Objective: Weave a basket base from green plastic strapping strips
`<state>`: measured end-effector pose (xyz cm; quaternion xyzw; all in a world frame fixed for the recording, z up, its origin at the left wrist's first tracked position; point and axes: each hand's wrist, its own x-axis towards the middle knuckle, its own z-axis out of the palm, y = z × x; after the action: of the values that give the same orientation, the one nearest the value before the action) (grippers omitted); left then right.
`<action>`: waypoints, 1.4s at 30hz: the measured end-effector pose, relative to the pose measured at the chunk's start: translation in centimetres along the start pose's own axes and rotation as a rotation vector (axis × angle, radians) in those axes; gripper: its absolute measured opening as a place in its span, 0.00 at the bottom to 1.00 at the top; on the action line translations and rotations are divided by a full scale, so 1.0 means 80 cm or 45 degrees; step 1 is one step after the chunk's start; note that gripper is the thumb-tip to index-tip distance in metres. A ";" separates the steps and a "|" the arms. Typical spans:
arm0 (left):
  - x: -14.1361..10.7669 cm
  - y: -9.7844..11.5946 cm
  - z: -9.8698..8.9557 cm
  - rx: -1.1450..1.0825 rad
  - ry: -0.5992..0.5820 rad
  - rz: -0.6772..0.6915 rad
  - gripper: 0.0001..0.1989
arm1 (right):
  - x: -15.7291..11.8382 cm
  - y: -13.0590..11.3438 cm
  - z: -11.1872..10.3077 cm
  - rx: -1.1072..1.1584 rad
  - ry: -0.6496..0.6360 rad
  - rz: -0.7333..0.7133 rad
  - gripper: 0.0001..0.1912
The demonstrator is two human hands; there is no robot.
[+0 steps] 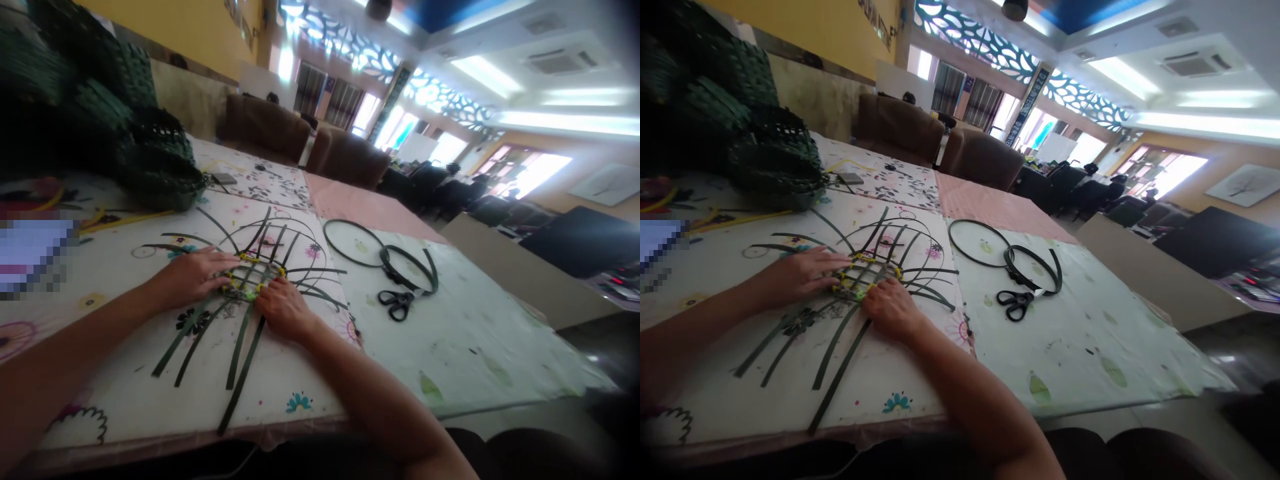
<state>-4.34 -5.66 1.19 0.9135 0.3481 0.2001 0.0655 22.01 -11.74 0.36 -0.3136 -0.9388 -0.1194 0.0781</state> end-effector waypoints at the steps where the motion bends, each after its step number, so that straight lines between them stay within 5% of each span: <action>1: 0.000 -0.006 0.009 0.041 -0.085 0.001 0.22 | 0.000 -0.001 0.000 0.003 0.007 -0.008 0.09; 5: -0.001 -0.026 0.028 0.111 -0.302 -0.059 0.21 | 0.001 -0.004 0.003 0.035 0.003 -0.009 0.09; 9: -0.003 -0.025 0.021 0.124 -0.387 -0.100 0.21 | 0.003 -0.005 0.001 0.060 -0.031 0.013 0.09; 16: 0.034 0.013 0.008 0.224 -0.114 0.049 0.21 | 0.007 -0.008 -0.015 0.064 -0.133 0.045 0.09; 19: 0.065 0.029 0.022 0.258 -0.232 0.101 0.24 | 0.008 -0.009 -0.020 0.043 -0.144 0.059 0.09; 22: 0.081 0.031 0.040 0.299 -0.360 -0.058 0.33 | 0.009 -0.009 -0.019 0.035 -0.142 0.064 0.09; 35: 0.067 0.032 0.053 0.223 -0.129 -0.134 0.28 | 0.005 -0.007 -0.012 0.137 -0.126 0.050 0.07; 42: 0.063 0.029 0.055 0.237 -0.138 -0.124 0.29 | 0.002 -0.005 -0.004 0.160 -0.075 0.045 0.08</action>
<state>2.30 -3.93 -0.59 0.9071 0.4052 0.1136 0.0088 21.66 -12.04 0.67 -0.3280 -0.9406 -0.0496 0.0721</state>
